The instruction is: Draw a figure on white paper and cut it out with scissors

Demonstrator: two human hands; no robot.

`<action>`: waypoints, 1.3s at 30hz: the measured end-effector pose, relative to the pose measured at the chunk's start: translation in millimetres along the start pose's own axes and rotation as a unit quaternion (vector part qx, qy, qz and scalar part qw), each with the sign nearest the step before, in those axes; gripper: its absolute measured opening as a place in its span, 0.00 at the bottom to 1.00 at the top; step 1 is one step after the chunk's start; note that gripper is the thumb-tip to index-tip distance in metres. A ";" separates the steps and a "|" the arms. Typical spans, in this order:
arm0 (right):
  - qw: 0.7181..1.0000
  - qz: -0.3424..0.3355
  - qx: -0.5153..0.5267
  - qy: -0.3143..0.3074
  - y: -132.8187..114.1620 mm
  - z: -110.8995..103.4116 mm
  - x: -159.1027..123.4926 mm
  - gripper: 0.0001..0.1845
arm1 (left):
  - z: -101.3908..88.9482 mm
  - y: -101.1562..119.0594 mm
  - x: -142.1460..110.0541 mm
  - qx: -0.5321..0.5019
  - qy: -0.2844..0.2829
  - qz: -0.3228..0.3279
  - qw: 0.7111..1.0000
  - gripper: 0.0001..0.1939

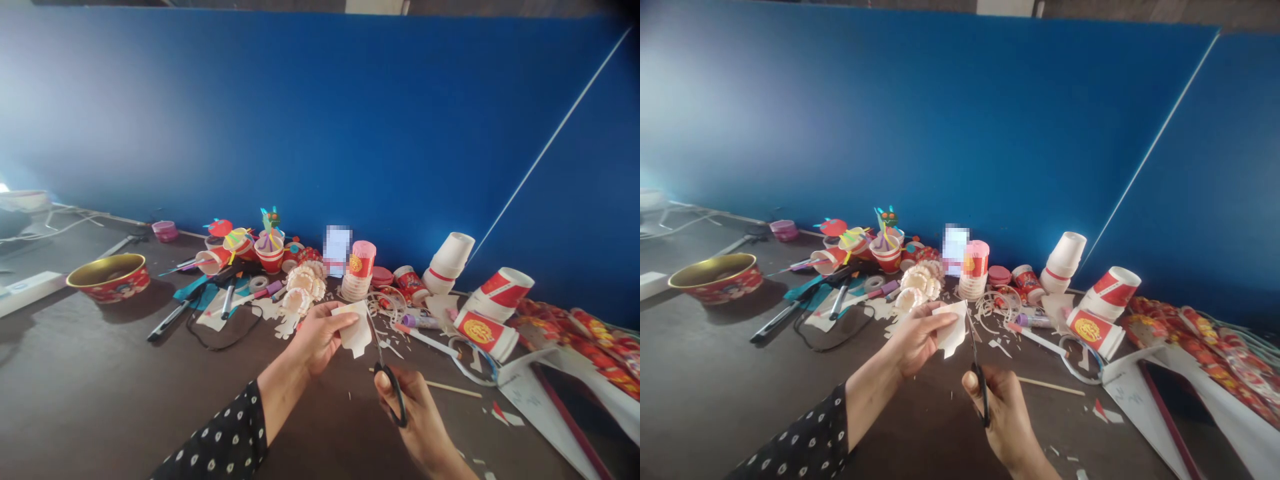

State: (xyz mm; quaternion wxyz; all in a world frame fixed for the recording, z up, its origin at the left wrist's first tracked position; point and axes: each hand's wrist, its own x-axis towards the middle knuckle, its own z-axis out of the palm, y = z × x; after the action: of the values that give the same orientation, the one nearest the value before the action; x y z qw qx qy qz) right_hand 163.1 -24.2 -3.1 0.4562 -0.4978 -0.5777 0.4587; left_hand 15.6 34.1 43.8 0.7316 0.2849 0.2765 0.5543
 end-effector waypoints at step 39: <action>0.996 0.010 -0.093 0.000 3.0 4.5 9.7 0.25 | -4.6 -25.7 7.7 0.037 -0.004 0.066 0.997 0.10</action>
State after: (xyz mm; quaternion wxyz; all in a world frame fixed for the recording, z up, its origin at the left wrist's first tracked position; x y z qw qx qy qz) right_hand 158.3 -14.6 -6.1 0.4028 -0.5439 -0.6130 0.4077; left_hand 30.9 36.4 21.4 0.6834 0.3316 0.2748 0.5895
